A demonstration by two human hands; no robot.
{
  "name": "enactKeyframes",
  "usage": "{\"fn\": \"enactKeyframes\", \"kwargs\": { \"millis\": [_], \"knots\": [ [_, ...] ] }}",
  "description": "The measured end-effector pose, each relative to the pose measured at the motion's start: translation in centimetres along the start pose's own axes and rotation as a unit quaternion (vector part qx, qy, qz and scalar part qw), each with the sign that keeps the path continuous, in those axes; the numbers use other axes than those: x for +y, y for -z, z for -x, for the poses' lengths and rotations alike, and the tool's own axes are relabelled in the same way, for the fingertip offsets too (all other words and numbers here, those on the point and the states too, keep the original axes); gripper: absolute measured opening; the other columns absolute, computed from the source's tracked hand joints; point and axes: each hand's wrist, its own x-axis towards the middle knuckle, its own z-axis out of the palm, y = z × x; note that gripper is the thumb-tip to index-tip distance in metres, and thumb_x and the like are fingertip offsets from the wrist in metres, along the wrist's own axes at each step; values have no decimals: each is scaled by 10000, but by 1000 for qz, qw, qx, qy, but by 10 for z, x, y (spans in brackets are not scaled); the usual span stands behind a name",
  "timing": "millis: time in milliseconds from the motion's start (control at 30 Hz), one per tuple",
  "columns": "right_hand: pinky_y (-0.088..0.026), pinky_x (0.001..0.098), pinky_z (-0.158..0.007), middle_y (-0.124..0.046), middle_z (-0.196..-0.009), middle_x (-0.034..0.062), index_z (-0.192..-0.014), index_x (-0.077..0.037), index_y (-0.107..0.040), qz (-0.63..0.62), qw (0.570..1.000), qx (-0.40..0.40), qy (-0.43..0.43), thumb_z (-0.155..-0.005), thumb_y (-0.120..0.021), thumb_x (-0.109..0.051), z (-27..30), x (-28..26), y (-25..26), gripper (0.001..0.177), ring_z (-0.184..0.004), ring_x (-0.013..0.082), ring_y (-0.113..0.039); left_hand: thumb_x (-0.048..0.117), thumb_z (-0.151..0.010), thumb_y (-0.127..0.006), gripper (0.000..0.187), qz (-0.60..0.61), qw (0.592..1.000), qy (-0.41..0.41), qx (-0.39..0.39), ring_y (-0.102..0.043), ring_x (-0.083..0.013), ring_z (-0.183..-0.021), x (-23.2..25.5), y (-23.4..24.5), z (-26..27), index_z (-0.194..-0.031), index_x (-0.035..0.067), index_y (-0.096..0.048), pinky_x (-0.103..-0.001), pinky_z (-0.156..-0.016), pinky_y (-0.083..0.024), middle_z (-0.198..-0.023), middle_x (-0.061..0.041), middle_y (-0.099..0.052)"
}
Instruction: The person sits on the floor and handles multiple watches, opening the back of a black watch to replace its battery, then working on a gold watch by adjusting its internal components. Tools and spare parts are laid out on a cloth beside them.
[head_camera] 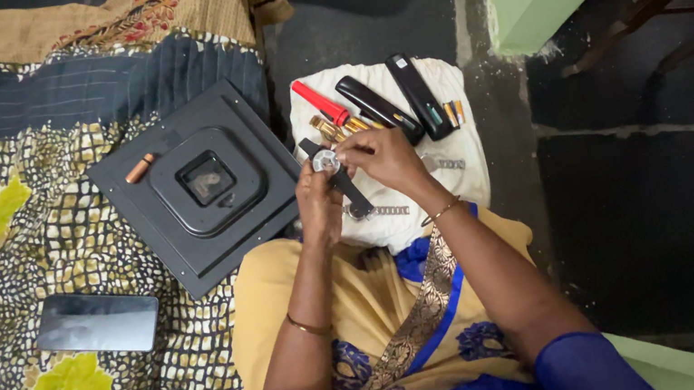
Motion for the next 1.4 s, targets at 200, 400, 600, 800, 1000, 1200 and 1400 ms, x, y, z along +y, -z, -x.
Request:
{"fn": "enactKeyframes", "kwargs": {
  "millis": [200, 400, 600, 800, 1000, 1200, 1400],
  "knots": [
    [-581, 250, -632, -791, -854, 105, -1028, 19, -777, 11, 1000, 9, 16, -894, -754, -106, 2, -1, -2, 185, -680, 99, -735, 26, -968, -566, 351, -8, 999, -20, -29, -682, -170, -911, -3, 4, 1, -1316, -17, -577, -329, -864, -579, -1059, -88, -691],
    [-591, 261, -632, -795, -892, 114, -1013, 10, -779, 36, 998, 28, 35, -889, -757, -124, 5, -4, -6, 184, -685, 124, -756, 6, -970, -535, 335, -20, 1000, -17, -17, -688, -155, -927, -7, 8, -3, -1303, -5, -571, -329, -878, -589, -1088, -80, -697],
    [-584, 283, -661, -795, -884, 105, -1006, -35, -796, 97, 993, 44, 56, -889, -765, -167, 7, -9, -8, 179, -718, 140, -764, 33, -1021, -519, 318, -27, 999, -23, -13, -672, -146, -992, -13, 15, -2, -1335, -7, -547, -308, -896, -561, -1134, -79, -697],
    [-560, 286, -609, -779, -824, 117, -1017, -49, -799, 108, 993, 41, 11, -878, -764, -178, 7, -15, -10, 193, -654, 154, -749, 49, -1015, -515, 287, -27, 999, -20, -6, -674, -155, -992, -16, 15, -5, -1297, 0, -536, -338, -895, -574, -1130, -75, -686],
    [-572, 261, -611, -786, -791, 103, -1007, -44, -792, 74, 997, 26, -3, -896, -740, -175, 5, -12, -8, 180, -678, 115, -762, 55, -1002, -518, 306, -34, 999, -18, 1, -677, -168, -954, -20, 17, -7, -1302, 1, -540, -335, -898, -568, -1110, -96, -685],
    [-583, 266, -628, -790, -836, 95, -1025, -12, -768, 38, 998, 37, 20, -921, -716, -124, 3, -8, -4, 161, -702, 116, -761, 13, -1004, -506, 348, -9, 999, -32, -20, -672, -170, -961, -19, 16, -8, -1347, -23, -545, -327, -888, -564, -1121, -114, -683],
    [-596, 260, -672, -794, -867, 106, -1038, 5, -758, 54, 993, 71, 78, -938, -695, -78, 2, -10, 5, 145, -775, 122, -777, 14, -975, -466, 346, -40, 999, -12, 10, -715, -218, -970, -11, 7, -9, -1312, -20, -535, -348, -870, -589, -1116, -148, -705]
  ]
}}
